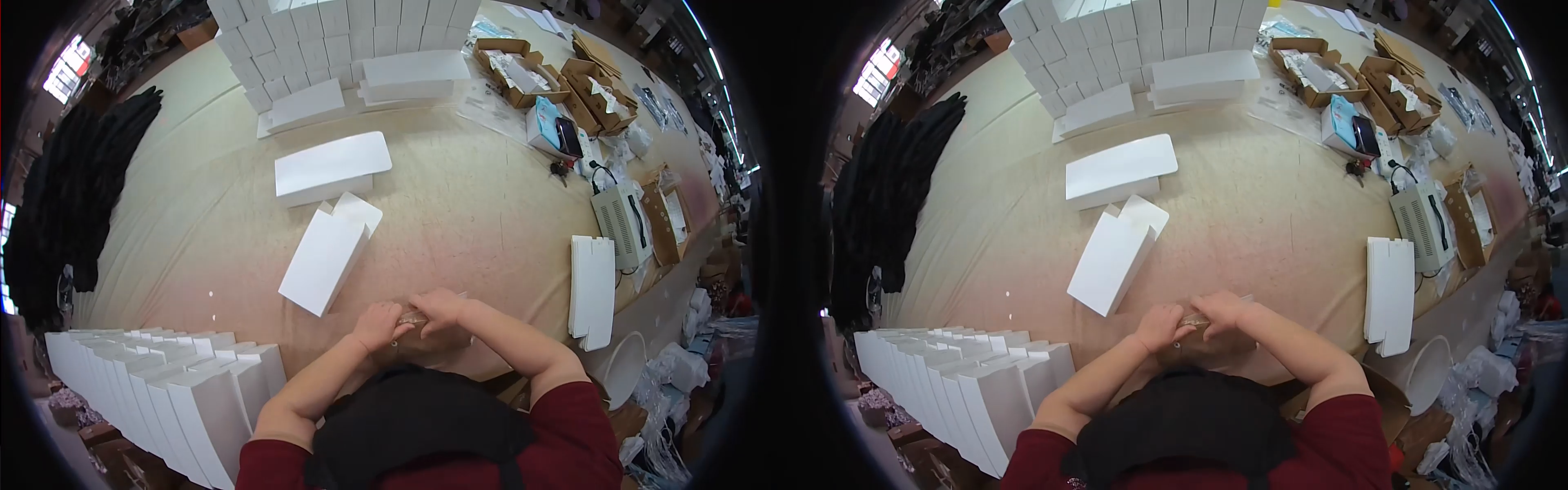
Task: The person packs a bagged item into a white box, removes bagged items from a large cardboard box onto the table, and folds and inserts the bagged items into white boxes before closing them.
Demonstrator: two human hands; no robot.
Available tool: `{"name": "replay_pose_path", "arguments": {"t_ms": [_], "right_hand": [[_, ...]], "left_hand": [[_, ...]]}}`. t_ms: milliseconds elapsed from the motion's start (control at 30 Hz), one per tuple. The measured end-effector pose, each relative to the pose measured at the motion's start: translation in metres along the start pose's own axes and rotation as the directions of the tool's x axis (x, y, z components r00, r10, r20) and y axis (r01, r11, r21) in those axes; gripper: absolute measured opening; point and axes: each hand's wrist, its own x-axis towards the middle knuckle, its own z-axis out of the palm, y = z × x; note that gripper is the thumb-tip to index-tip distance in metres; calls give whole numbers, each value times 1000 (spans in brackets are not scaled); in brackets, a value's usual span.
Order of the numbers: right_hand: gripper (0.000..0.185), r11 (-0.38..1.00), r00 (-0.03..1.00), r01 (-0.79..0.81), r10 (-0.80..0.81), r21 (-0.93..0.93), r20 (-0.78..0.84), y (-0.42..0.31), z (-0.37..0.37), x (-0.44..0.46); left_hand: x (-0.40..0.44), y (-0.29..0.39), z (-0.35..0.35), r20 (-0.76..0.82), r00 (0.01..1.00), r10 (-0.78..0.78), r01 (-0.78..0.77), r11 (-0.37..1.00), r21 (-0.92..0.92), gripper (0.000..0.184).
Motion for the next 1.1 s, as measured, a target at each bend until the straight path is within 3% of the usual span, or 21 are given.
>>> {"name": "replay_pose_path", "arguments": {"t_ms": [67, 133, 200, 267, 333, 400, 433, 467, 500, 533, 600, 667, 767, 867, 967, 1067, 1100], "right_hand": [[63, 999, 992, -52, 50, 12, 112, -17, -15, -12], [64, 998, 945, -53, 55, -14, 323, -27, -23, -17], [54, 991, 977, -116, 102, 67, 189, -21, -10, -30], [50, 985, 997, -61, 51, 159, 64, 5, 18, -46], [55, 907, 983, -180, 153, 381, 100, 8, 24, -72], [52, 869, 973, -229, 220, 439, 71, 25, 55, -88], [50, 834, 967, -236, 253, 499, 35, 21, 56, -99], [51, 783, 966, -148, 245, 604, -80, 30, 73, -107], [54, 765, 947, -210, 314, 609, -69, 18, 59, -117], [56, 771, 923, -153, 336, 618, -190, 20, 68, -124], [53, 663, 851, -178, 475, 727, -225, 21, 80, -132], [51, 560, 769, -123, 575, 819, -278, 11, 87, -139], [50, 316, 691, 2, 686, 949, -230, 4, 92, -150], [51, 177, 671, 159, 702, 971, -237, -12, 93, -159], [54, 163, 701, 301, 630, 940, -334, -35, 73, -174], [57, 141, 748, 416, 508, 898, -427, -61, 46, -182], [56, 106, 755, 477, 459, 872, -469, -66, 42, -181]], "left_hand": [[4, -1, -2, -83, 971, 223, -222, 975, 23, 40], [13, 10, -19, -33, 951, 308, -307, 951, 32, 39], [29, 12, -38, -83, 921, 380, -375, 925, 70, 34], [56, -18, -61, -290, 921, 259, -221, 962, 157, 27], [92, -68, -79, -626, 779, 35, 171, 949, 265, 25], [100, -112, -110, -540, 783, -309, 454, 877, 157, 30], [108, -150, -106, -492, 780, -387, 519, 840, 162, 32], [119, -191, -104, -336, 844, -419, 509, 823, 252, 35], [127, -205, -113, -183, 884, -431, 468, 801, 372, 40], [129, -202, -119, -209, 868, -451, 489, 848, 202, 45], [127, -196, -119, -143, 811, -567, 584, 774, 244, 45], [116, -129, -154, -161, 790, -591, 613, 760, 215, 40], [93, -44, -185, -318, 785, -531, 589, 799, 119, 24], [43, 10, -191, -587, 766, -261, 288, 956, -49, 11], [-2, 48, -183, -637, 757, -145, 75, 988, -136, 14], [-44, 88, -166, -542, 840, 6, 18, 999, 39, 36], [-56, 90, -153, -503, 864, 7, 1, 1000, 16, 39]]}}
